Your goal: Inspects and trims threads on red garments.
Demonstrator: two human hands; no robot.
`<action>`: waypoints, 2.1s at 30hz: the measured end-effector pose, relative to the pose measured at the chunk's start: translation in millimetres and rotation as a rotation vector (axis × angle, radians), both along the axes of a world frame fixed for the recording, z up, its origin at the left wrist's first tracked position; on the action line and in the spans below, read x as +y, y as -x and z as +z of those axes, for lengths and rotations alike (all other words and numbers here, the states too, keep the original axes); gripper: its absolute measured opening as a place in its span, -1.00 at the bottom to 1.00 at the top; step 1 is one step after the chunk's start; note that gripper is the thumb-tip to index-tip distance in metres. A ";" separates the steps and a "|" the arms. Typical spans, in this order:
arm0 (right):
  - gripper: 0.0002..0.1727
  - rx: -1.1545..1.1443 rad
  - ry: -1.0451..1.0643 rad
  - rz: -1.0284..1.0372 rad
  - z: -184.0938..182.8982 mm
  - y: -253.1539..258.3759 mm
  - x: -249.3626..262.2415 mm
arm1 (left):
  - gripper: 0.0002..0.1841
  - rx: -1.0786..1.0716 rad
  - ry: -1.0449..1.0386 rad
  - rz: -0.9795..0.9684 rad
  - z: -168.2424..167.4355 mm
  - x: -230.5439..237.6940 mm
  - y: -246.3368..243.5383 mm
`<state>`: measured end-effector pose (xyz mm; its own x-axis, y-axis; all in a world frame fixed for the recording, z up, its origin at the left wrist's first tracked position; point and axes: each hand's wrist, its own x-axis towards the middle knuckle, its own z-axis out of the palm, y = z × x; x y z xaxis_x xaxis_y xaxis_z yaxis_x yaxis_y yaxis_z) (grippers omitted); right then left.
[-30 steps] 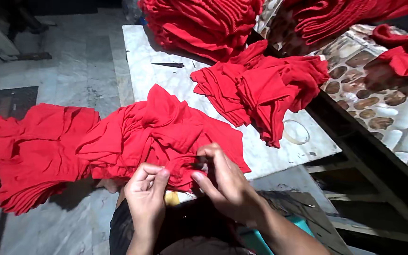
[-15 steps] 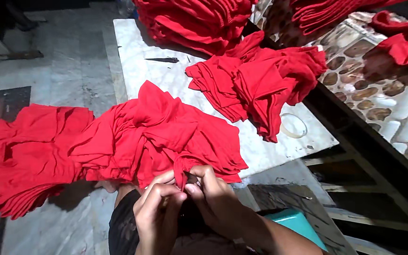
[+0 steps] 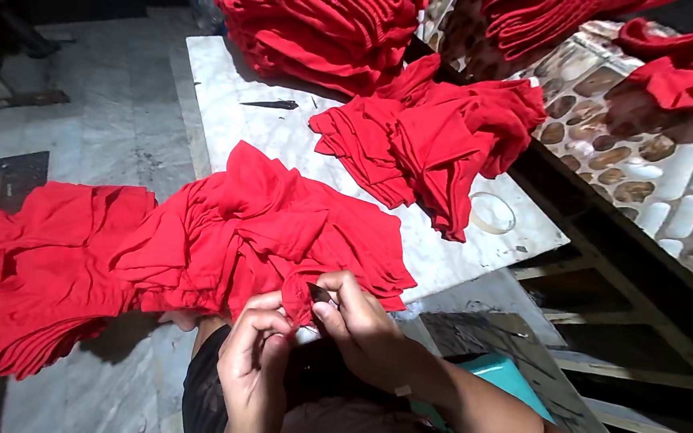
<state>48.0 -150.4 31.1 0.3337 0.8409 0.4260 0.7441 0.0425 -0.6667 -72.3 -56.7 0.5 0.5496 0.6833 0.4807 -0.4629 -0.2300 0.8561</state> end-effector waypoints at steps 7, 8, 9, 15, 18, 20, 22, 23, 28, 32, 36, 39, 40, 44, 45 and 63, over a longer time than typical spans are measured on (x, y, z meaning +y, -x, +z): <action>-0.71 -0.076 -0.012 -0.038 -5.3 2.9 -8.6 | -0.93 0.005 0.124 0.169 2.9 -1.0 -6.7; -0.71 -0.079 0.000 -0.037 -5.6 4.4 -10.7 | -0.97 -0.003 0.122 0.157 2.6 -0.7 -5.6; -0.71 -0.088 0.009 -0.036 -6.1 6.1 -12.4 | -0.93 0.000 0.114 0.136 2.7 -1.1 -3.9; -0.70 -0.119 0.059 -0.026 -0.5 15.1 -10.7 | -0.86 0.073 -0.089 0.104 1.0 -1.9 5.0; -0.71 -0.129 0.066 -0.013 2.4 13.6 -5.0 | -0.84 0.094 -0.203 0.123 -2.5 -1.1 6.3; -0.72 -0.150 0.059 -0.035 3.2 11.6 -2.5 | -0.78 0.078 -0.193 0.147 -4.0 -1.6 6.2; -0.71 -0.180 0.009 -0.096 5.0 9.1 -0.2 | -0.73 0.070 -0.114 0.166 -2.7 -3.0 5.3; -0.70 -0.188 -0.037 -0.133 6.3 8.5 1.6 | -0.75 0.099 -0.089 0.168 -1.0 -3.8 5.0; -0.65 -0.173 -0.074 -0.118 11.3 0.3 9.9 | -0.70 0.393 -0.373 0.341 -5.0 -5.1 2.9; -0.68 -0.212 -0.017 0.019 9.1 -15.9 -4.8 | -0.79 0.573 -0.592 0.461 14.7 -12.7 30.3; -0.77 -0.282 0.056 0.189 3.8 -21.9 -15.7 | -0.81 0.537 -0.623 0.430 13.5 -4.2 37.7; -0.81 -0.379 0.059 0.172 1.7 -18.0 -13.8 | -0.79 0.449 -0.574 0.382 12.4 -5.5 33.3; -0.81 -0.414 0.051 0.149 1.9 -15.9 -12.5 | -0.79 0.435 -0.564 0.377 11.8 -7.2 31.1; -0.83 -0.473 0.011 0.072 5.8 -12.8 -6.6 | -0.80 0.406 -0.570 0.364 9.7 -8.3 26.7; -0.84 -0.491 -0.003 0.057 4.2 -13.4 -5.6 | -0.80 0.387 -0.568 0.355 9.7 -8.0 27.2; -0.68 0.126 0.028 0.452 27.1 -33.5 -8.3 | -0.76 0.267 -0.168 0.185 20.5 25.7 15.5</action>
